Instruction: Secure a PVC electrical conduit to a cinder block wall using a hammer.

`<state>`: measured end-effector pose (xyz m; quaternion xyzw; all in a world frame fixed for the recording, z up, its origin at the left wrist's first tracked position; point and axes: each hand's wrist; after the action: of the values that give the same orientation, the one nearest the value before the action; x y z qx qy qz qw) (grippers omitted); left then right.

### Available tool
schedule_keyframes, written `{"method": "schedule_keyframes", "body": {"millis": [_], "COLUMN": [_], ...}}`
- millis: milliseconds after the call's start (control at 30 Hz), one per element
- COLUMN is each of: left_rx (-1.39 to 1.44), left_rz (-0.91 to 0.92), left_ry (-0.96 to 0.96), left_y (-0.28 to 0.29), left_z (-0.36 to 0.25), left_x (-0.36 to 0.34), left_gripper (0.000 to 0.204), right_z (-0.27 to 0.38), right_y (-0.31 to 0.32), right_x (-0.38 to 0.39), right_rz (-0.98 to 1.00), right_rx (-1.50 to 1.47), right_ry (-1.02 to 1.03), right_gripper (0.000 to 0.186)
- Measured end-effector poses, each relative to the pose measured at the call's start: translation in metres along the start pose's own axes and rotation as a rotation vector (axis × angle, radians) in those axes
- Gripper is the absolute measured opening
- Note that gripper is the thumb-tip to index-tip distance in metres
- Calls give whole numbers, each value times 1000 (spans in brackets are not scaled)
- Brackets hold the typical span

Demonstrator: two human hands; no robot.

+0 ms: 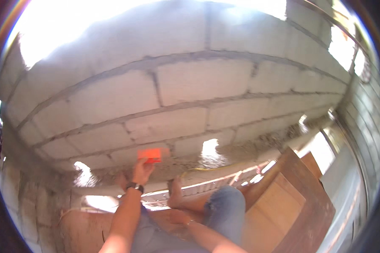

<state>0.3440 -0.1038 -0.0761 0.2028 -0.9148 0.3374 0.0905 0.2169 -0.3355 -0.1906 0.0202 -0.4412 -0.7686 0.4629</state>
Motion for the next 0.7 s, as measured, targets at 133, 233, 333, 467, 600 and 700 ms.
{"method": "schedule_keyframes", "body": {"millis": [133,233,333,467,600,700], "left_rx": [18,38,18,17,21,49], "left_rz": [-30,-96,-72,-113,-105,-98], "left_ry": [-48,-44,-79,-56,-56,-89], "left_y": [15,6,6,15,12,8], "left_z": [-12,-9,-8,-9,-11,-11], "left_x": [5,11,19,22,26,27], "left_gripper": [28,28,27,26,25,26], "right_z": [15,-3,4,-2,-2,1], "right_y": [-2,-20,-12,-32,-31,-24], "right_x": [-13,-14,-6,-4,-2,1], "right_rz": [119,-18,33,-85,-64,-55], "right_rx": [168,-28,42,-71,-28,-5], "right_ry": [133,55,70,108,57,16], "right_gripper": [41,42,40,41,43,43]}}
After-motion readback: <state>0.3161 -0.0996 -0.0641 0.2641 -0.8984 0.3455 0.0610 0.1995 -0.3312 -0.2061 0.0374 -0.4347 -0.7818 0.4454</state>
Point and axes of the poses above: each hand's wrist, its own x-axis away from the middle knuckle, its own y-axis out of the back of the hand, z = x × y, and after that the axes turned 1 degree about x, right-handed
